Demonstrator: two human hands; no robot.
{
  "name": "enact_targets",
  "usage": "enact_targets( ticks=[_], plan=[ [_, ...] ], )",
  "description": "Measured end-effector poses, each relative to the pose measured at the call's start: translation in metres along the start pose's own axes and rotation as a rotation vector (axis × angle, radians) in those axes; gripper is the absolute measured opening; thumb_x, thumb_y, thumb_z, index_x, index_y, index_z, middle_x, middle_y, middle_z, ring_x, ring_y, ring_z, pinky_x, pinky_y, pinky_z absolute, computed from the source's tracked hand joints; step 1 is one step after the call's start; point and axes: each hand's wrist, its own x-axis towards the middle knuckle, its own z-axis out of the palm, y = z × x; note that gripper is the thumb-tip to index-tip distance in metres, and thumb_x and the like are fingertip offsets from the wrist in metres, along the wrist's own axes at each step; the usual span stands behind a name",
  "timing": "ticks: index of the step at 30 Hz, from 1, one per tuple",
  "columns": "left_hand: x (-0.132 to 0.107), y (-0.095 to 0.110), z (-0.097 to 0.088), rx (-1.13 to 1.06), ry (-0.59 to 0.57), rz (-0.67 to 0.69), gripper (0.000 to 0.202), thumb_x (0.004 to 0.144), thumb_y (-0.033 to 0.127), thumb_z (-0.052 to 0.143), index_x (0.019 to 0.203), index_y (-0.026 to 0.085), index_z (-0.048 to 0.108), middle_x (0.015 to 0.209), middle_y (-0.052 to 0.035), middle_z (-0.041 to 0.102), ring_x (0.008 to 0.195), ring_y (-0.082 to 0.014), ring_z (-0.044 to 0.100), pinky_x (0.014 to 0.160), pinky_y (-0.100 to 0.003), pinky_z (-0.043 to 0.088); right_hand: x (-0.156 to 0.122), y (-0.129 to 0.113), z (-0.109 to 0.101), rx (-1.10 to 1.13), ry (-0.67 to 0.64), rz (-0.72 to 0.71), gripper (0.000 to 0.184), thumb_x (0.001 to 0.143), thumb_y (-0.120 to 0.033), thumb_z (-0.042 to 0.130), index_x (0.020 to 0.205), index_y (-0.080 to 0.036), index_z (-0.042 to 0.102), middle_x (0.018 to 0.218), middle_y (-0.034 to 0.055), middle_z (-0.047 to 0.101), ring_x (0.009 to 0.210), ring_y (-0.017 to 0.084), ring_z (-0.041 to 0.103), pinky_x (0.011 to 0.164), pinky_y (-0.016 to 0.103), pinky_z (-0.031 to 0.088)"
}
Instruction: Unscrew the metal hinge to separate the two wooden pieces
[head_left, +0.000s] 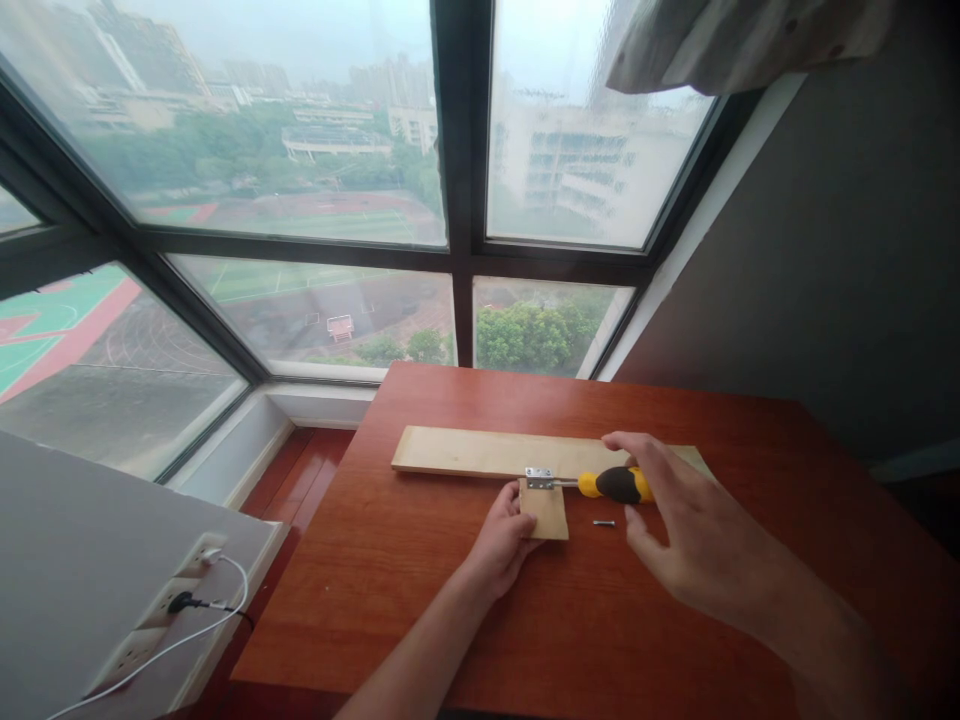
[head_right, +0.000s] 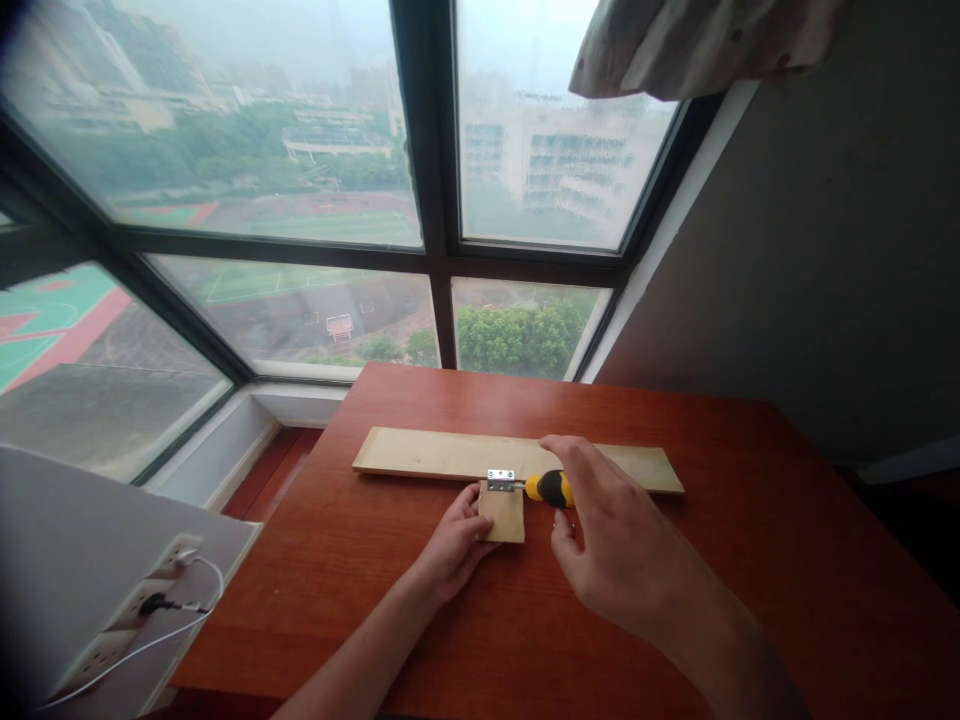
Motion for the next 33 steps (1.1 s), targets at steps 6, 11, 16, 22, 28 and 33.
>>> enact_targets(
  ticks=[6, 11, 16, 22, 28, 33],
  plan=[
    [0.001, 0.000, -0.001, -0.008, -0.003, 0.000, 0.051, 0.060, 0.006, 0.065, 0.107, 0.020, 0.053, 0.104, -0.0072, 0.064, 0.089, -0.0198, 0.062, 0.073, -0.030, 0.054, 0.005, 0.004, 0.010, -0.155, 0.095, 0.128, 0.028, 0.092, -0.043, 0.048, 0.107, -0.021, 0.058, 0.091, 0.0070, 0.071, 0.076, 0.023, 0.069, 0.059, 0.032, 0.052],
    [0.001, -0.001, -0.001, -0.010, 0.007, 0.002, 0.052, 0.060, 0.005, 0.065, 0.108, 0.021, 0.052, 0.103, -0.0070, 0.065, 0.090, -0.0200, 0.062, 0.073, -0.030, 0.054, 0.003, 0.003, 0.005, -0.040, 0.084, 0.035, 0.034, 0.085, -0.022, 0.050, 0.119, -0.022, 0.051, 0.110, 0.0075, 0.068, 0.098, 0.022, 0.066, 0.080, 0.032, 0.054],
    [0.000, -0.001, 0.000, -0.017, 0.004, 0.004, 0.052, 0.060, 0.005, 0.064, 0.108, 0.020, 0.053, 0.102, -0.0070, 0.065, 0.087, -0.0188, 0.062, 0.073, -0.030, 0.054, 0.000, 0.001, 0.005, -0.053, 0.023, 0.006, 0.039, 0.086, -0.027, 0.053, 0.125, -0.022, 0.048, 0.120, 0.0084, 0.064, 0.106, 0.023, 0.064, 0.087, 0.035, 0.053],
    [0.001, -0.001, 0.000, -0.021, -0.002, 0.005, 0.052, 0.059, 0.005, 0.066, 0.108, 0.020, 0.053, 0.104, -0.0074, 0.065, 0.089, -0.0196, 0.062, 0.074, -0.030, 0.053, 0.004, 0.001, 0.018, -0.093, 0.133, 0.101, 0.026, 0.092, -0.034, 0.047, 0.113, -0.021, 0.056, 0.104, 0.0080, 0.071, 0.087, 0.023, 0.070, 0.066, 0.033, 0.055],
    [0.000, -0.001, 0.000, -0.013, -0.003, 0.010, 0.051, 0.060, 0.005, 0.064, 0.107, 0.020, 0.053, 0.101, -0.0064, 0.064, 0.088, -0.0193, 0.061, 0.073, -0.030, 0.053, 0.002, -0.002, 0.007, -0.015, 0.080, -0.019, 0.043, 0.083, -0.016, 0.049, 0.126, -0.021, 0.046, 0.127, 0.0102, 0.058, 0.116, 0.024, 0.058, 0.095, 0.037, 0.049],
    [-0.001, 0.000, 0.001, -0.017, -0.003, 0.008, 0.051, 0.061, 0.004, 0.063, 0.108, 0.020, 0.053, 0.102, -0.0069, 0.065, 0.088, -0.0184, 0.061, 0.073, -0.029, 0.053, 0.002, 0.001, 0.014, -0.108, 0.082, 0.095, 0.036, 0.090, -0.037, 0.052, 0.122, -0.022, 0.049, 0.116, 0.0094, 0.064, 0.097, 0.026, 0.066, 0.074, 0.036, 0.055]
  ],
)
